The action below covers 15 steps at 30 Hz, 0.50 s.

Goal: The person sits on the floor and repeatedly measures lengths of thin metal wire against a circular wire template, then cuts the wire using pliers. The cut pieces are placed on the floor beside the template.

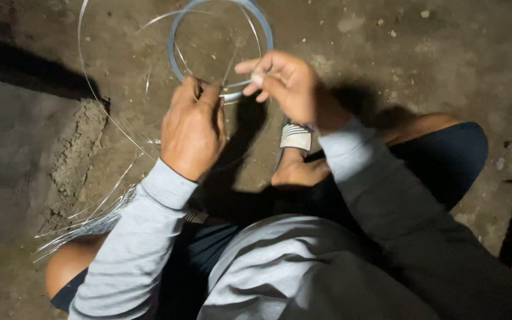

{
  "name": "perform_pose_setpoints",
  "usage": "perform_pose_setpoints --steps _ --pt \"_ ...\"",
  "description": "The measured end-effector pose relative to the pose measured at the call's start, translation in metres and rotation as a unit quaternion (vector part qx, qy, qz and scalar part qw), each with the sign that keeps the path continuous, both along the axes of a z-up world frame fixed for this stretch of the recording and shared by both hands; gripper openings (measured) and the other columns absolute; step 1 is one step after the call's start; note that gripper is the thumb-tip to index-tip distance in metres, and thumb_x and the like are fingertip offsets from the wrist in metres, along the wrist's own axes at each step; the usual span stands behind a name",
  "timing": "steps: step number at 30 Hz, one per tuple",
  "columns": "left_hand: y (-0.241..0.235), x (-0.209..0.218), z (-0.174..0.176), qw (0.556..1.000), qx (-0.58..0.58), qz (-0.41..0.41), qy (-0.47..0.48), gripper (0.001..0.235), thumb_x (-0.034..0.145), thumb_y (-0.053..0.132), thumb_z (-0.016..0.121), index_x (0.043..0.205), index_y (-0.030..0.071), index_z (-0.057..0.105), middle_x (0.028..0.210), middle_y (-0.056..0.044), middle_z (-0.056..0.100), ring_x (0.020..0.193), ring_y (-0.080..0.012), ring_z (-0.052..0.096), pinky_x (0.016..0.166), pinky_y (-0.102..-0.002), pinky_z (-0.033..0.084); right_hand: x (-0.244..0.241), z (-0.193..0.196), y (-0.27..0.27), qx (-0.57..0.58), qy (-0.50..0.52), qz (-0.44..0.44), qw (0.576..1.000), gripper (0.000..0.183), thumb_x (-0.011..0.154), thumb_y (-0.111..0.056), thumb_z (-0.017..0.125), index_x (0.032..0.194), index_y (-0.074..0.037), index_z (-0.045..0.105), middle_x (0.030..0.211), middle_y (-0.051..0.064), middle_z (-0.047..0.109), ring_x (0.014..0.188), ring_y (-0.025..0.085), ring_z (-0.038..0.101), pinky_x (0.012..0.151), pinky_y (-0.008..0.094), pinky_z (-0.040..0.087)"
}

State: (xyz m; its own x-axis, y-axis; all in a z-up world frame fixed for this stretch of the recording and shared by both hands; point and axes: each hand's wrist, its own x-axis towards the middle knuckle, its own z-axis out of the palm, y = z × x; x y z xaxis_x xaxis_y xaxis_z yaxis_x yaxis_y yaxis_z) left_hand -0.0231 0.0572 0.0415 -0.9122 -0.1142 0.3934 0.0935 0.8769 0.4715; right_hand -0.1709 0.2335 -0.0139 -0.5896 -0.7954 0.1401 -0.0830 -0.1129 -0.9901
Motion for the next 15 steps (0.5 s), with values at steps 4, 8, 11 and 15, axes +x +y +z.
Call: perform_pose_setpoints --steps 4,8,11,15 --pt "0.017 -0.021 0.009 0.997 -0.053 0.033 0.042 0.013 0.096 0.008 0.069 0.104 0.000 0.065 0.095 -0.023 0.059 0.091 -0.0403 0.059 0.078 -0.050 0.048 -0.026 0.022 0.011 0.033 0.001 0.025 0.999 0.013 0.111 -0.012 0.054 0.110 0.000 0.058 0.125 0.017 0.073 0.097 0.018 0.074 0.082 0.029 0.061" --pt "0.025 -0.039 -0.002 0.999 0.022 0.022 0.011 0.011 0.106 0.010 0.065 0.101 0.000 0.063 0.089 -0.020 0.064 0.083 -0.0412 0.063 0.071 -0.049 0.048 -0.074 0.010 0.035 0.019 0.047 0.067 0.996 0.019 0.115 -0.014 0.051 0.118 0.002 0.061 0.123 0.016 0.073 0.099 0.019 0.074 0.084 0.030 0.062" --pt "0.018 -0.042 -0.010 0.992 0.120 0.031 0.005 0.015 0.113 0.012 0.059 0.105 0.000 0.065 0.084 -0.017 0.067 0.073 -0.0326 0.068 0.063 -0.044 0.048 -0.129 -0.040 0.071 0.054 0.067 -0.027 0.996 0.024 0.116 -0.016 0.047 0.125 -0.001 0.062 0.120 0.010 0.071 0.100 0.015 0.073 0.086 0.028 0.062" --pt "-0.014 -0.039 -0.011 0.869 0.491 -0.058 -0.022 0.019 0.120 0.014 0.053 0.129 0.000 0.063 0.096 -0.011 0.069 0.078 -0.0180 0.068 0.075 -0.036 0.059 -0.175 -0.162 0.136 0.146 0.058 -0.175 0.972 0.015 0.113 -0.016 0.055 0.107 -0.003 0.058 0.102 0.011 0.064 0.086 0.021 0.062 0.076 0.033 0.055"
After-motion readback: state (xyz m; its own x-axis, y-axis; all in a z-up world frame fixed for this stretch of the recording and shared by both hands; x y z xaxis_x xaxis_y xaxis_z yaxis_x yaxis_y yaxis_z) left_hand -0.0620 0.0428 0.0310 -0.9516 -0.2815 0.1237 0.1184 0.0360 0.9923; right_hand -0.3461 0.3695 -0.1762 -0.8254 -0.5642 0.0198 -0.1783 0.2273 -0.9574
